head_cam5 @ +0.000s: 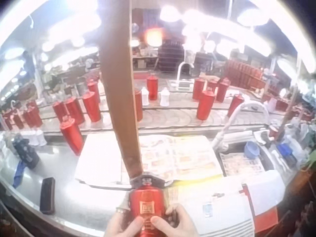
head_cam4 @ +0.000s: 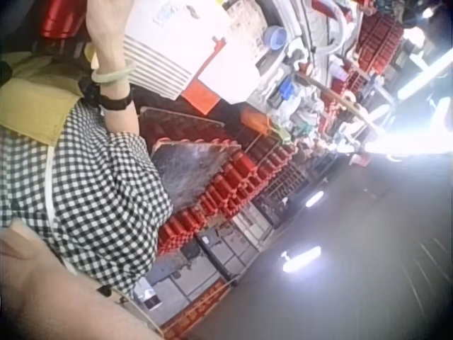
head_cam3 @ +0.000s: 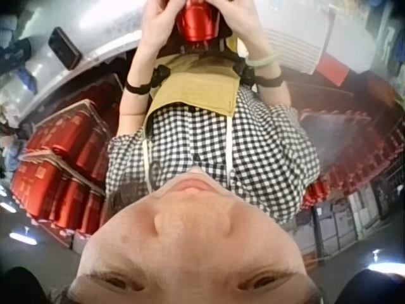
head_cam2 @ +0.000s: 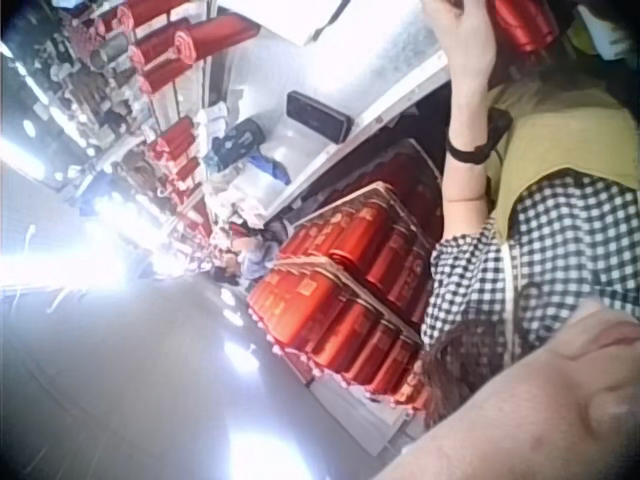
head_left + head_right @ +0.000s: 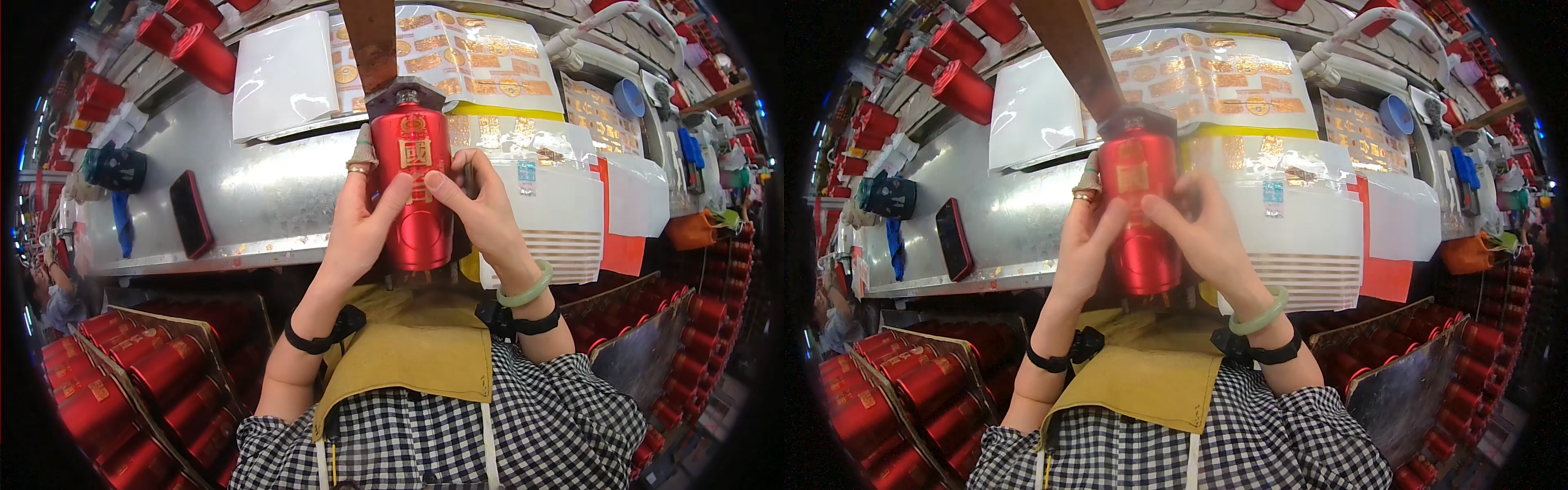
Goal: The person wipes a red bottle with a cloth, places it on a table, and then applies gold stickers and a circular seal from a sheet, smoothing them by hand and with a tool.
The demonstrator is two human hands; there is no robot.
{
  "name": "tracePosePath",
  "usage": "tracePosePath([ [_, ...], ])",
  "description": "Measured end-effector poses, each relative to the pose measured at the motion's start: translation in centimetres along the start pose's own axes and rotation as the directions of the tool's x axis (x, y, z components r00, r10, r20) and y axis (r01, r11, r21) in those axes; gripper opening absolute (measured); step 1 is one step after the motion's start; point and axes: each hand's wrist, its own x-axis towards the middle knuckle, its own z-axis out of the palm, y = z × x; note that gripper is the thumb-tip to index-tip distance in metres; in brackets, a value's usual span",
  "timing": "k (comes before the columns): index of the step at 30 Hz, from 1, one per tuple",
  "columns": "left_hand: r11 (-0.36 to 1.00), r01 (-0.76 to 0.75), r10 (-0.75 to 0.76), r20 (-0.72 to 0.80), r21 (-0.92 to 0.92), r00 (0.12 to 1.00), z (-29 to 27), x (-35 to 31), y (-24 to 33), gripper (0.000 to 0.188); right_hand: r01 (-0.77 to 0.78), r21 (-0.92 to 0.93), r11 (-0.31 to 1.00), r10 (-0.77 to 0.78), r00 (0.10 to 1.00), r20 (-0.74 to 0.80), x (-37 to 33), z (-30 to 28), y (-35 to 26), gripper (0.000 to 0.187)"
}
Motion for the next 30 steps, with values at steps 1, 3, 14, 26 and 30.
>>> tracePosePath([
  [1, 0.994, -0.051, 0.051, 0.002, 0.099, 0.999, 0.1, 0.0, -0.4, 0.067, 0.000, 0.000, 1.000, 0.000, 1.000, -0.003, 0.0, -0.1, 0.1, 0.030],
  [3, 0.975, -0.103, 0.102, 0.013, 0.196, 0.995, 0.1, -0.1, -0.3, 0.066, 0.044, -0.034, 0.998, -0.044, 0.999, -0.001, 0.0, -0.4, 0.4, 0.029],
  [14, 0.995, 0.015, -0.013, 0.023, -0.097, 1.000, 0.3, 0.2, 0.0, 0.065, 0.305, -0.023, 0.952, -0.305, 0.947, -0.097, 1.3, -2.7, -3.0, 0.034],
  [26, 0.987, 0.082, -0.081, 0.013, -0.140, 0.997, 0.2, 0.1, 0.1, 0.068, 0.421, -0.406, 0.811, -0.499, 0.860, -0.105, 1.5, -1.5, -1.7, 0.031],
  [30, 0.997, 0.069, -0.069, 0.004, -0.044, 0.998, 0.3, 0.1, 0.3, 0.060, 0.418, -0.612, 0.671, -0.583, 0.808, -0.087, 2.3, -2.5, -3.0, 0.030],
])
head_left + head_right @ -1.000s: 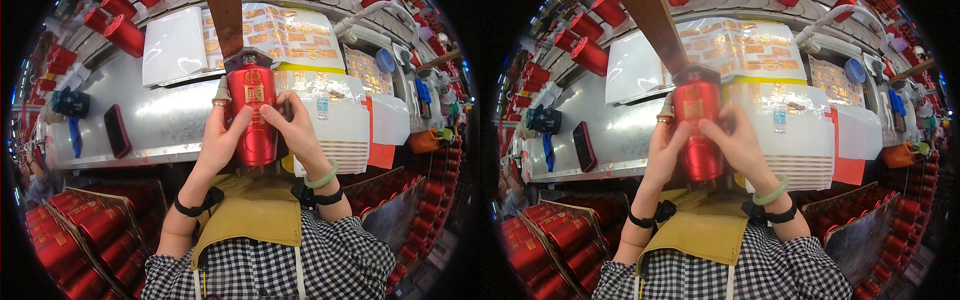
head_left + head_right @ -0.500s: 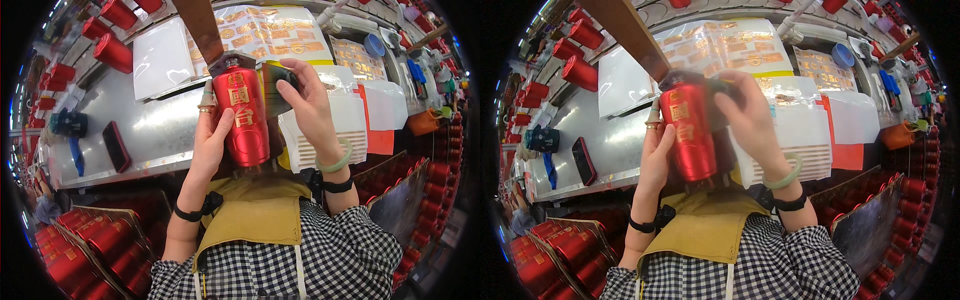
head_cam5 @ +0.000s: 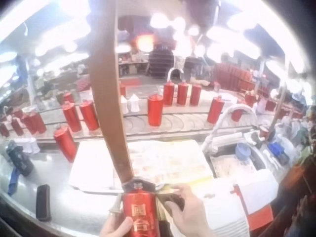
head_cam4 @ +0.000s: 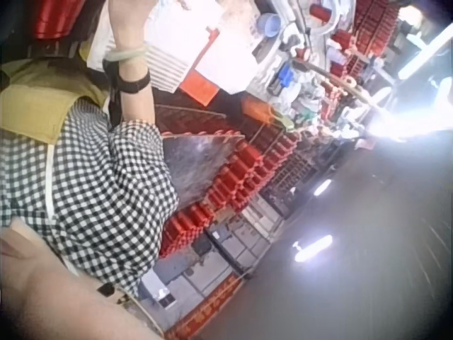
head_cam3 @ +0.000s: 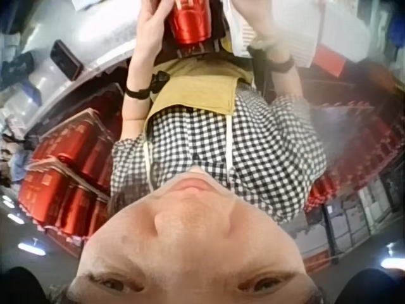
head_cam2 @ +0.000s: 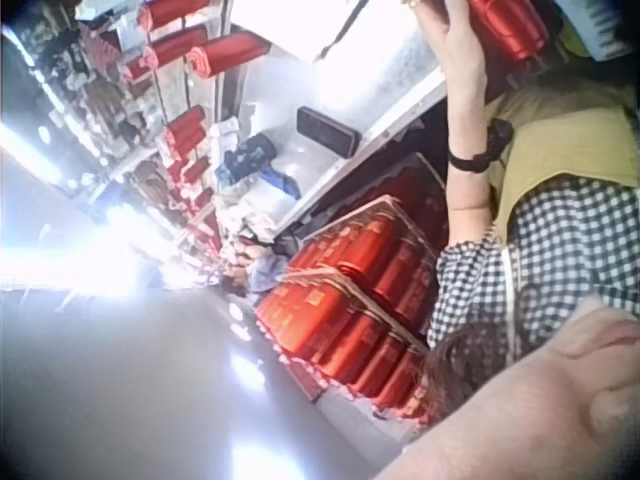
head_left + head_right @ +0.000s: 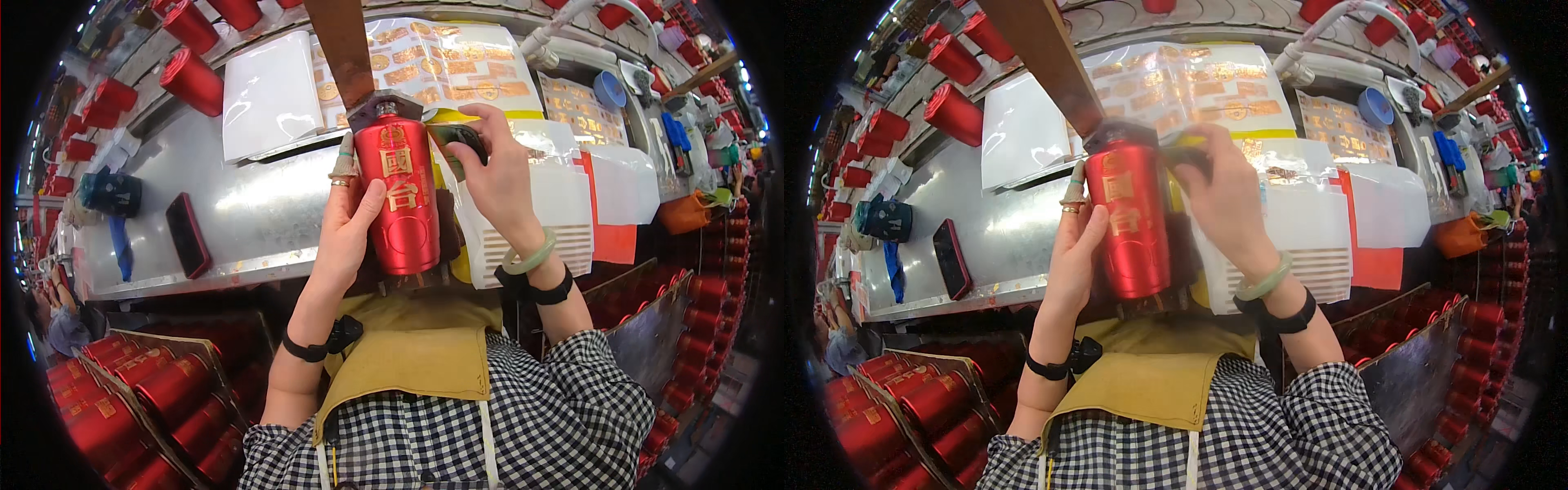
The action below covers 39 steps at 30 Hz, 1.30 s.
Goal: The person wipes a red bottle with a cloth, places it on a table, and then applies gold stickers and a circular seal from a sheet, smoothing them by hand and with a tool.
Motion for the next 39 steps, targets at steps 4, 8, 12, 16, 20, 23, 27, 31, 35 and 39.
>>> tracePosePath([
  [4, 0.986, 0.091, -0.084, 0.055, -0.141, 0.995, -0.9, -0.2, 0.3, 0.068, 0.305, 0.034, 0.952, -0.307, 0.945, 0.116, 2.5, -0.7, -3.2, 0.025],
  [8, 0.997, -0.011, 0.007, -0.047, -0.078, 0.999, -1.9, 0.1, -1.1, 0.074, 0.557, -0.154, 0.816, -0.490, 0.809, 0.326, 4.8, 1.1, -4.4, 0.022],
  [12, 0.864, -0.354, 0.342, 0.100, 0.358, 0.935, -3.4, 0.8, -0.1, 0.057, 0.696, -0.321, 0.642, -0.688, 0.708, 0.160, 9.7, 0.6, -4.8, 0.022],
  [16, 0.398, -0.555, 0.429, 0.387, 0.730, 0.816, -3.2, 2.3, 2.1, 0.068, 0.585, -0.164, 0.794, -0.574, 0.811, 0.109, 9.2, 0.1, -5.3, 0.020],
  [20, 0.454, -0.546, 0.351, 0.422, 0.704, 0.836, -3.6, 5.4, 3.0, 0.053, 0.545, -0.138, 0.827, -0.536, 0.839, 0.099, 8.7, -0.6, -5.0, 0.022],
  [23, 0.418, -0.621, 0.396, 0.482, 0.663, 0.782, -4.3, 7.6, 3.1, 0.054, 0.503, -0.145, 0.852, -0.497, 0.864, 0.082, 8.3, -1.3, -4.7, 0.025],
  [27, 0.079, -0.725, 0.527, 0.588, 0.684, 0.613, -4.8, 7.0, 2.2, 0.055, 0.436, -0.121, 0.892, -0.432, 0.900, 0.059, 7.6, -2.4, -4.4, 0.027],
  [31, 0.134, -0.712, 0.467, 0.590, 0.689, 0.659, -4.5, 4.3, 1.5, 0.062, 0.423, -0.108, 0.899, -0.416, 0.905, 0.082, 7.1, -2.5, -4.2, 0.027],
  [35, 0.223, -0.696, 0.431, 0.571, 0.682, 0.698, -4.4, 1.3, -0.4, 0.072, 0.495, -0.054, 0.867, -0.486, 0.865, 0.122, 6.7, -1.2, -5.0, 0.021],
  [39, 0.294, -0.665, 0.410, 0.538, 0.686, 0.736, -3.9, -2.8, -0.4, 0.071, 0.766, -0.088, 0.637, -0.713, 0.629, 0.311, 5.7, 0.1, -4.1, 0.026],
])
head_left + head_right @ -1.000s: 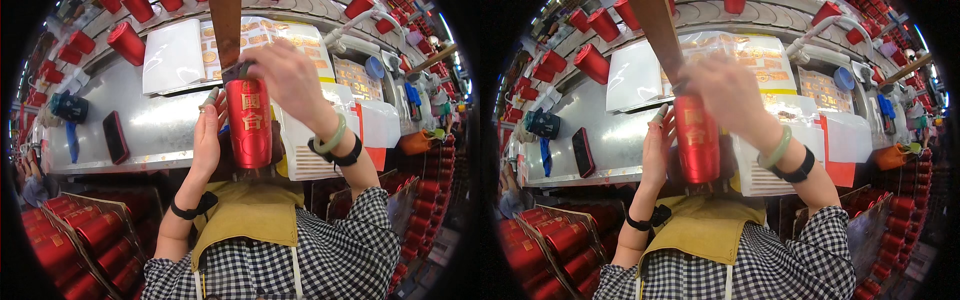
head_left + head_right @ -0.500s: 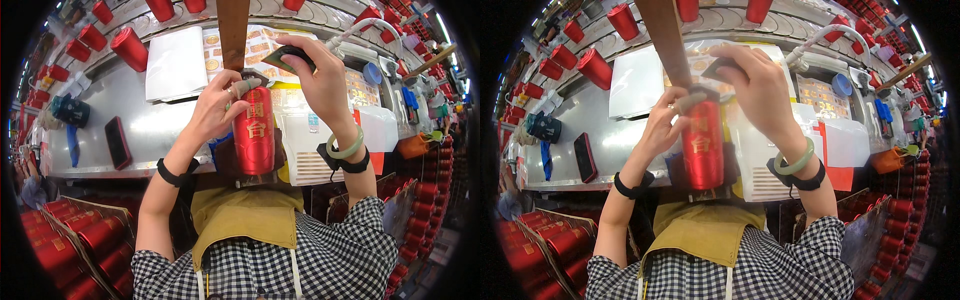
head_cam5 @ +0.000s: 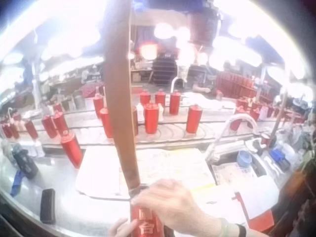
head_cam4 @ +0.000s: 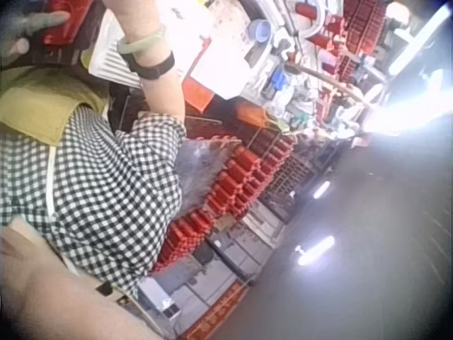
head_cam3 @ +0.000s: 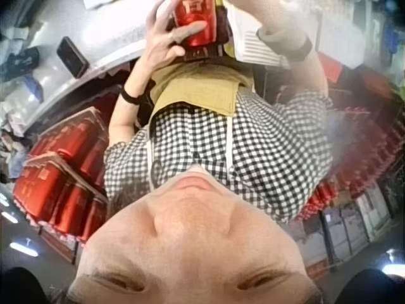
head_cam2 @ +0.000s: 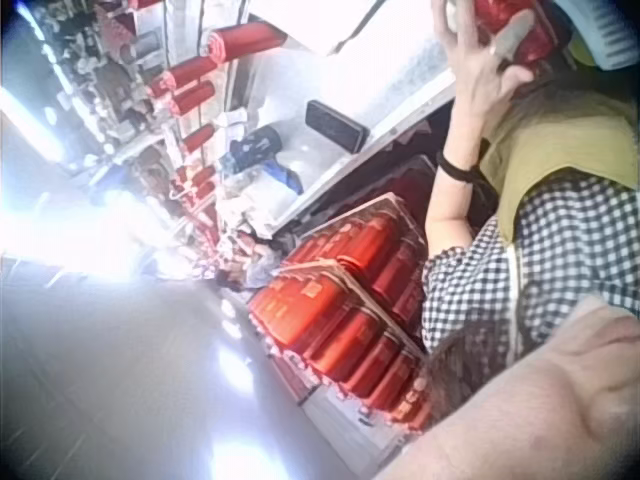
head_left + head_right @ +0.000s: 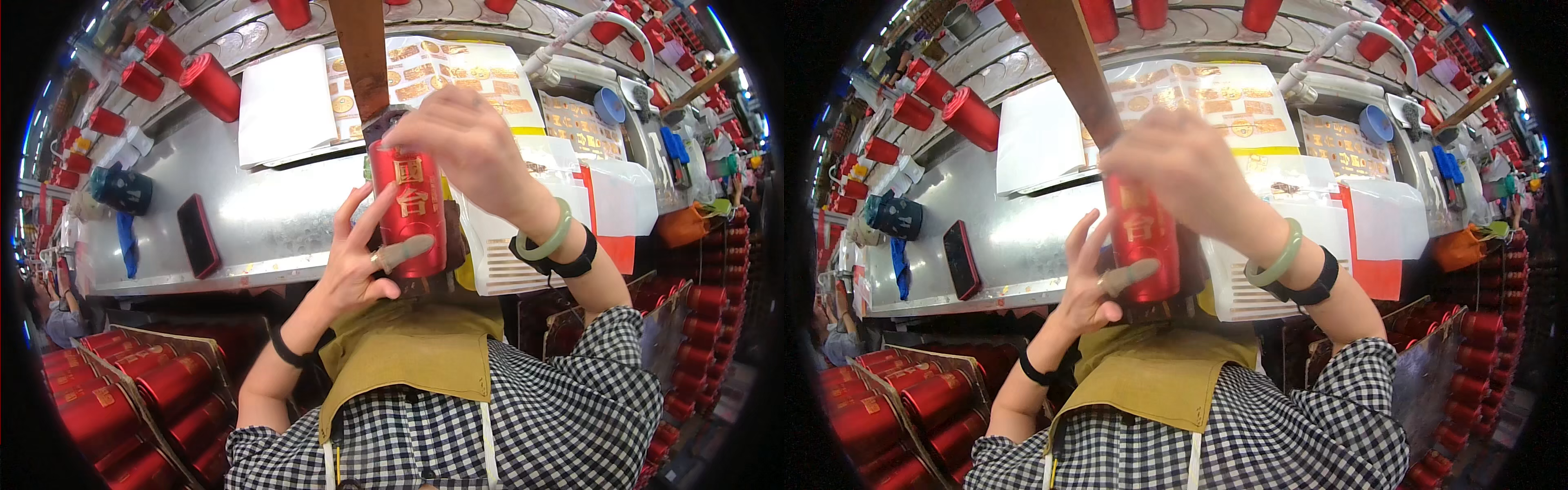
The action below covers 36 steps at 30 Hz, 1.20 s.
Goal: The person wipes a red bottle with a cloth, places it on a table, and then applies gold stickers and a circular seal from a sheet, smoothing them by hand and with a tool.
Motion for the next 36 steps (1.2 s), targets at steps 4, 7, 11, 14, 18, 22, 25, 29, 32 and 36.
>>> tracePosePath([
  [4, 0.957, 0.191, -0.250, -0.284, -0.220, 0.926, 1.1, -4.2, -0.1, 0.104, 0.219, 0.022, 0.976, -0.220, 0.970, 0.106, -4.6, 1.1, -3.2, 0.022],
  [7, 0.955, 0.189, -0.241, -0.225, -0.228, 0.944, 1.4, -3.9, 1.0, 0.132, 0.138, 0.195, 0.971, -0.172, 0.970, 0.170, -4.4, 1.5, -5.1, 0.021],
  [11, 0.913, 0.271, -0.350, -0.241, -0.306, 0.905, 3.2, -1.9, 2.4, 0.118, -0.056, 0.101, 0.993, 0.064, 0.995, -0.076, -1.4, 1.7, 1.4, 0.020],
  [14, 0.876, 0.266, -0.385, -0.253, -0.402, 0.887, 4.1, -2.0, 2.0, 0.106, 0.106, 0.069, 0.992, -0.100, 0.991, -0.086, -4.8, 1.8, 1.6, 0.019],
  [18, 0.819, 0.274, -0.446, -0.257, -0.505, 0.857, 3.9, -2.3, 2.2, 0.096, 0.257, 0.402, 0.878, -0.327, 0.938, 0.114, -7.3, -0.1, -2.8, 0.022],
  [22, 0.859, 0.272, -0.420, -0.294, -0.433, 0.859, 3.9, -2.3, 2.3, 0.095, -0.166, 0.215, 0.962, 0.189, 0.978, -0.089, -5.3, 2.2, 0.7, 0.029],
  [25, 0.868, 0.276, -0.418, -0.307, -0.412, 0.855, 3.8, -2.6, 2.3, 0.102, -0.003, -0.176, 0.984, -0.024, 0.988, -0.150, -4.0, 0.6, 2.3, 0.026],
  [29, 0.845, 0.309, -0.445, -0.253, -0.436, 0.859, 3.1, -2.2, 2.8, 0.111, 0.314, 0.094, 0.945, -0.324, 0.936, 0.136, -4.7, 1.6, -3.7, 0.023],
  [32, 0.898, 0.287, -0.389, -0.299, -0.334, 0.871, 3.1, -2.2, 2.7, 0.114, -0.033, 0.006, 0.999, 0.032, 0.992, 0.121, -1.8, 3.3, -1.8, 0.021],
  [36, 0.910, 0.270, -0.367, -0.308, -0.314, 0.878, 2.9, -2.2, 2.6, 0.112, 0.174, -0.216, 0.961, -0.167, 0.985, 0.049, 1.5, 0.8, 3.1, 0.020],
])
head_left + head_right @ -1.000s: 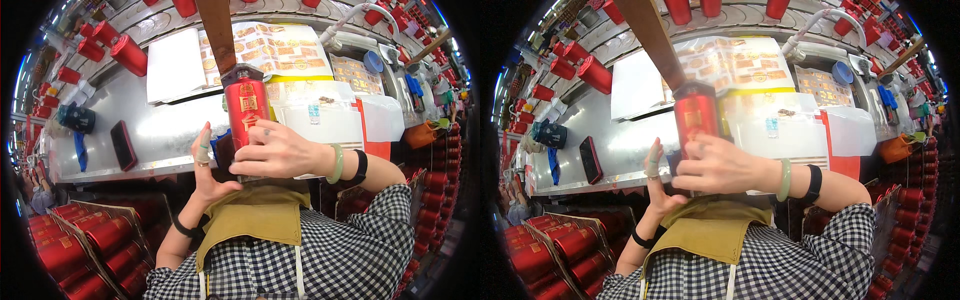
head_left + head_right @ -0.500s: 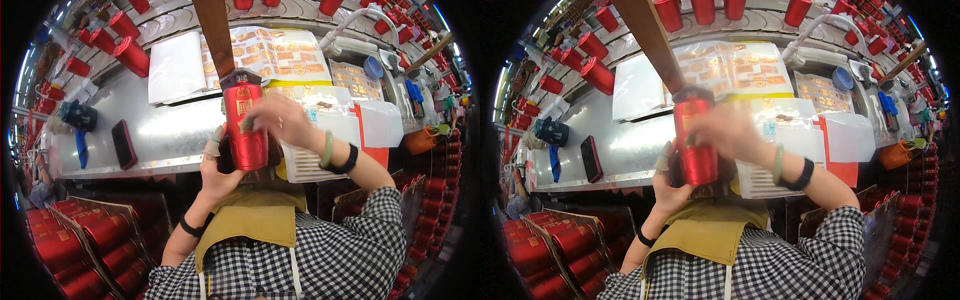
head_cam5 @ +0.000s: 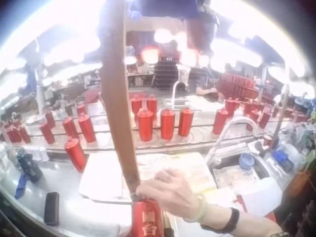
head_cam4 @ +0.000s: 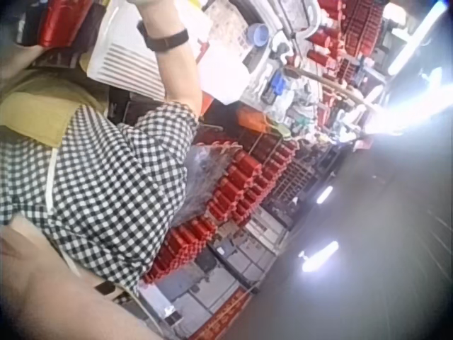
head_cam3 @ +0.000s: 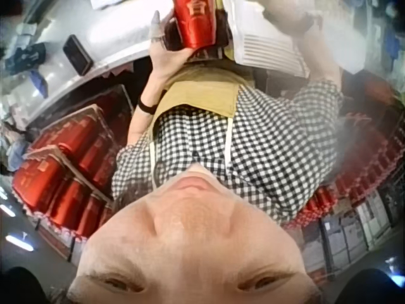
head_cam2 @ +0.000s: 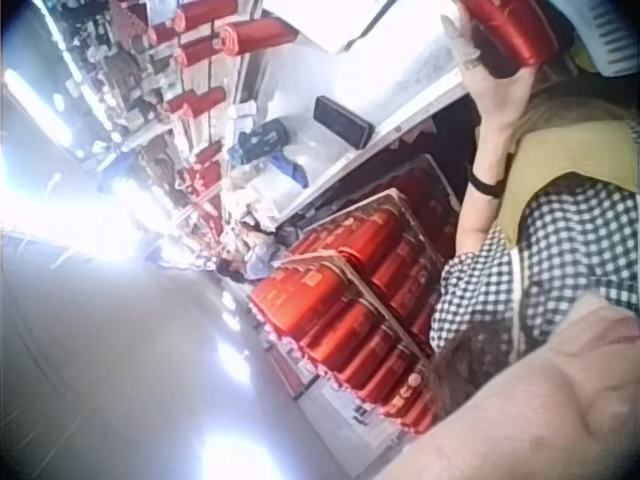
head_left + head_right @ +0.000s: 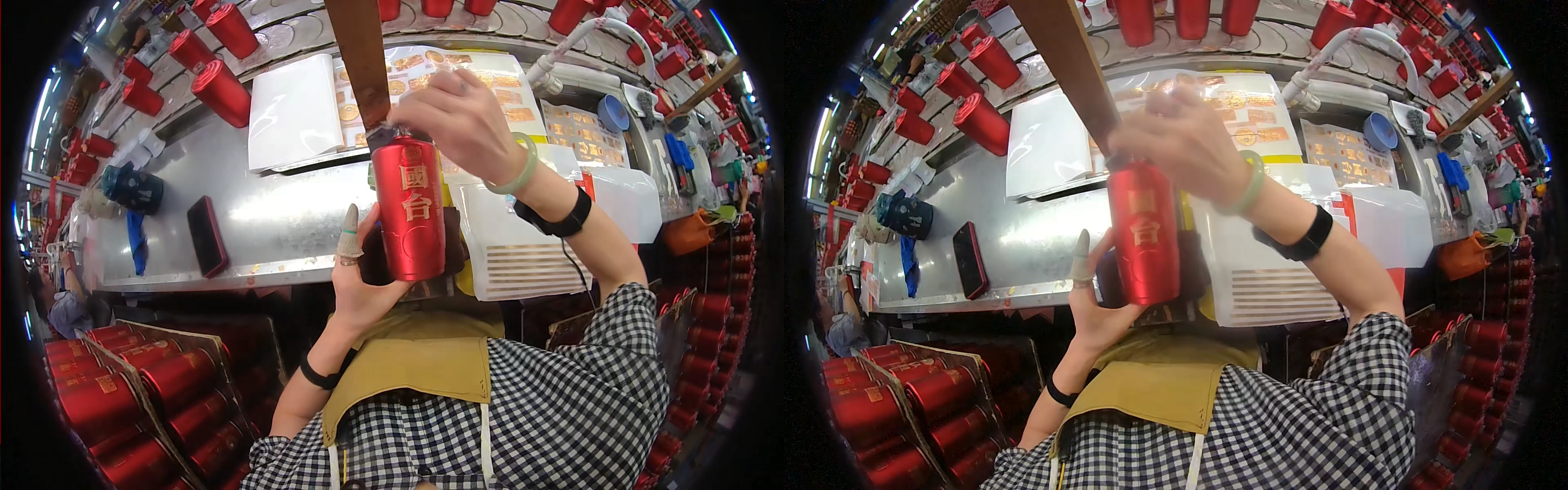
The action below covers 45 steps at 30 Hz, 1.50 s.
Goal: The person wipes a red bottle with a cloth, places it on a table, and then applies gold stickers and a circular seal from a sheet, smoothing them by hand and with a tool.
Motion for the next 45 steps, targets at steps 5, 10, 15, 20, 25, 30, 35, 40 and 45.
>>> tracePosePath([
  [5, 0.991, 0.058, -0.057, 0.012, -0.117, 0.998, 0.2, -0.3, -1.1, 0.109, 0.322, 0.379, 0.868, -0.322, 0.944, -0.065, -7.6, 0.4, -6.7, 0.028],
  [10, 0.997, 0.032, -0.031, 0.015, -0.077, 0.999, 0.2, -0.3, -1.2, 0.111, -0.302, 0.380, 0.875, 0.376, 0.916, -0.139, -5.6, 1.3, -3.5, 0.025],
  [15, 0.973, 0.008, 0.024, 0.138, -0.230, 0.990, -1.7, 0.3, -2.3, 0.128, -0.047, 0.176, 0.983, 0.068, 0.991, -0.114, -7.8, 0.7, -4.7, 0.025],
  [20, 0.955, -0.249, 0.233, 0.114, 0.159, 0.966, -2.0, 6.6, -2.0, 0.096, -0.103, 0.522, 0.847, 0.053, 0.993, 0.110, -9.3, -3.1, -10.8, 0.026],
  [25, 0.801, -0.466, 0.318, 0.392, 0.376, 0.863, -1.9, 9.6, -1.7, 0.080, -0.660, 0.588, 0.466, 0.669, 0.699, 0.254, -10.8, -4.9, -9.5, 0.026],
  [30, 0.760, -0.549, 0.289, 0.575, 0.349, 0.765, -2.2, 7.0, -0.7, 0.091, -0.868, 0.375, 0.324, 0.878, 0.424, 0.221, -14.6, -7.4, -3.8, 0.037],
  [35, 0.795, -0.543, 0.308, 0.591, 0.271, 0.746, -2.0, 4.5, 1.0, 0.088, -0.956, 0.226, 0.187, 0.977, 0.204, 0.055, -21.5, -8.2, 9.9, 0.042],
  [40, 0.962, -0.125, 0.081, 0.184, 0.243, 0.980, -2.3, 3.9, 2.4, 0.100, -0.969, 0.232, -0.089, 0.947, -0.010, 0.321, -24.3, -4.9, 18.7, 0.028],
  [45, 0.965, -0.049, 0.043, 0.031, 0.256, 0.999, -2.7, 4.1, 2.3, 0.102, -0.735, 0.273, -0.621, 0.766, -0.496, 0.410, -27.0, -1.5, 24.3, 0.014],
])
